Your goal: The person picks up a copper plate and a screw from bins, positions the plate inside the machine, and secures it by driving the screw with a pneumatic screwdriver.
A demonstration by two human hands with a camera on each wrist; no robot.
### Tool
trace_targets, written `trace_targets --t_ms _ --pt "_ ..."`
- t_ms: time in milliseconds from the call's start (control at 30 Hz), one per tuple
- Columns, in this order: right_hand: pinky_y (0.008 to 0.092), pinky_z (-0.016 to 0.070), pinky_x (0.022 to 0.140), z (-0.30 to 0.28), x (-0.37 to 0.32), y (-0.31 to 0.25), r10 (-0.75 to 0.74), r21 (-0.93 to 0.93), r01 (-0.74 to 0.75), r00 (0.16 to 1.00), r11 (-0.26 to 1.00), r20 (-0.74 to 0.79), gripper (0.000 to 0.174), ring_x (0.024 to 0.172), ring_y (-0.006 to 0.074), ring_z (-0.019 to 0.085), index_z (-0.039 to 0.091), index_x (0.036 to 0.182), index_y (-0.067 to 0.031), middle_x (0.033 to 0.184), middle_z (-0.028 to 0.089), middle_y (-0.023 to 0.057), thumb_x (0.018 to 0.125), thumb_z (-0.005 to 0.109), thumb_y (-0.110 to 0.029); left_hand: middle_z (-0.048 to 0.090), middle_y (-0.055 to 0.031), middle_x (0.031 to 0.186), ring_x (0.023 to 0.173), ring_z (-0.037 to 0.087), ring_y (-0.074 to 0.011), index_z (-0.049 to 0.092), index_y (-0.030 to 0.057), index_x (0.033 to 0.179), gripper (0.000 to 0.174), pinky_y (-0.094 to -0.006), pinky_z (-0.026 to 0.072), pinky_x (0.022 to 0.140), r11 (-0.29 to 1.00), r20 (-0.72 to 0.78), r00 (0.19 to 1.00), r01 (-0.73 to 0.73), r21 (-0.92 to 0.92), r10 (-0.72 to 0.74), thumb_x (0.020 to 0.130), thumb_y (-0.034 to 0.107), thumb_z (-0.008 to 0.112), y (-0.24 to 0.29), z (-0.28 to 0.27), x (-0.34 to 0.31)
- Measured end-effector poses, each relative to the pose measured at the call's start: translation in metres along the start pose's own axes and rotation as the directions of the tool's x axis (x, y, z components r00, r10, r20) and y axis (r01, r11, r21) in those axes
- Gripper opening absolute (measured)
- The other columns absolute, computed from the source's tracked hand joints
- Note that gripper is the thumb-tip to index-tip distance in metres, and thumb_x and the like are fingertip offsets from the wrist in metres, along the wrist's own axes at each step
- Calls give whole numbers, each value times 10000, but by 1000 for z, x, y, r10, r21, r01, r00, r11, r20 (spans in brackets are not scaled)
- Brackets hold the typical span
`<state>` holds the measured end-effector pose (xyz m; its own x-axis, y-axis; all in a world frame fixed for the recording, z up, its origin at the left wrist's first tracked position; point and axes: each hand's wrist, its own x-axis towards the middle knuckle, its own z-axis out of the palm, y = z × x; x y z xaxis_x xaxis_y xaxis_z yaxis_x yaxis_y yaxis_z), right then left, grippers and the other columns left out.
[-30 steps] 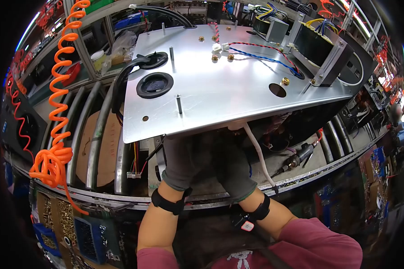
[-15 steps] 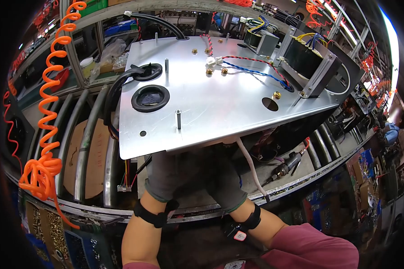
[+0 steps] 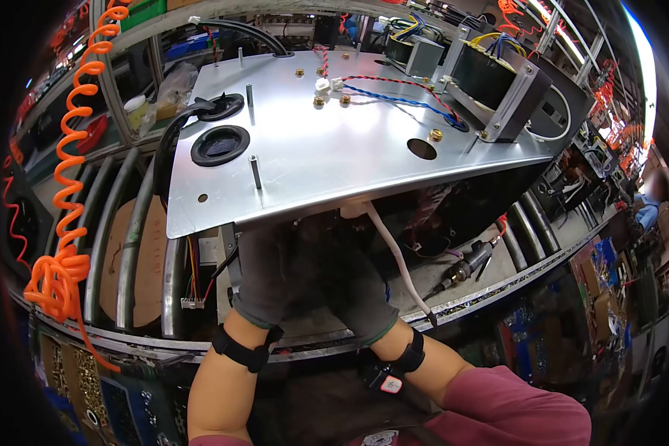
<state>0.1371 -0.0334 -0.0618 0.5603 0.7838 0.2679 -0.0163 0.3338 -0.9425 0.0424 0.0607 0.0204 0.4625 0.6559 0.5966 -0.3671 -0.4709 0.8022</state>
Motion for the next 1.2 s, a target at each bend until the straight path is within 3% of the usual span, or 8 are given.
trace_targets --t_ms 200,367,500,700,800,867,1100,1200 --pt "369 463 915 0 2 -7 21 173 -21 1000 985 2 489 1085 320 555 534 1257 -47 1191 590 137 770 564 -7 662 -123 1034 924 636 -166 553 -47 1105 199 -278 499 790 931 147 988 -12 365 -45 912 -12 523 -1 -3 -1" --pt "258 478 711 -9 3 -22 -260 -656 348 937 670 231 646 845 156 558 296 1439 -23 1166 572 97 825 482 56 669 -135 772 688 656 -284 647 37 974 174 -330 494 586 819 -49 964 -195 540 262 820 118 650 -13 12 -2" --pt "259 475 727 -2 0 -45 -138 -697 243 969 675 204 671 828 152 537 298 1430 -1 1101 570 116 794 508 24 662 -102 1030 933 639 -195 594 -25 1107 253 -278 491 806 877 46 997 -76 475 62 859 -12 550 -6 8 -7" --pt "323 503 774 -1 5 -26 -97 -486 124 992 865 80 602 927 198 595 443 1345 -54 1090 585 94 770 600 31 651 -94 1045 960 622 -181 583 -11 1132 249 -283 483 811 955 95 990 71 287 -102 891 28 539 -13 5 -9" --pt "282 494 722 8 3 -44 229 192 -229 973 954 25 467 908 128 588 496 1301 -98 1032 600 18 847 577 -21 660 -76 1000 936 622 -167 594 -12 1116 221 -287 478 801 1000 -40 999 26 16 -25 921 67 528 -19 17 -14" --pt "239 466 658 10 4 -50 455 706 -382 886 596 95 287 796 87 574 554 1198 -147 925 600 -28 911 549 -129 670 -58 953 875 624 -157 613 -9 1086 201 -282 472 778 999 -9 999 -42 23 42 942 101 524 -6 18 -8" --pt "235 433 566 17 7 -41 589 734 -386 808 558 -22 95 616 54 496 566 1012 -164 763 543 -44 934 541 -211 656 -37 923 808 591 -122 618 3 1073 231 -256 454 732 985 11 999 35 167 -38 966 187 529 1 22 4" --pt "218 422 541 9 0 -13 255 313 -221 964 924 -71 73 617 47 498 558 987 -163 736 525 -42 934 545 -211 642 -15 892 805 586 -105 622 6 1066 253 -242 451 705 993 37 996 80 83 -83 969 222 534 6 20 4"
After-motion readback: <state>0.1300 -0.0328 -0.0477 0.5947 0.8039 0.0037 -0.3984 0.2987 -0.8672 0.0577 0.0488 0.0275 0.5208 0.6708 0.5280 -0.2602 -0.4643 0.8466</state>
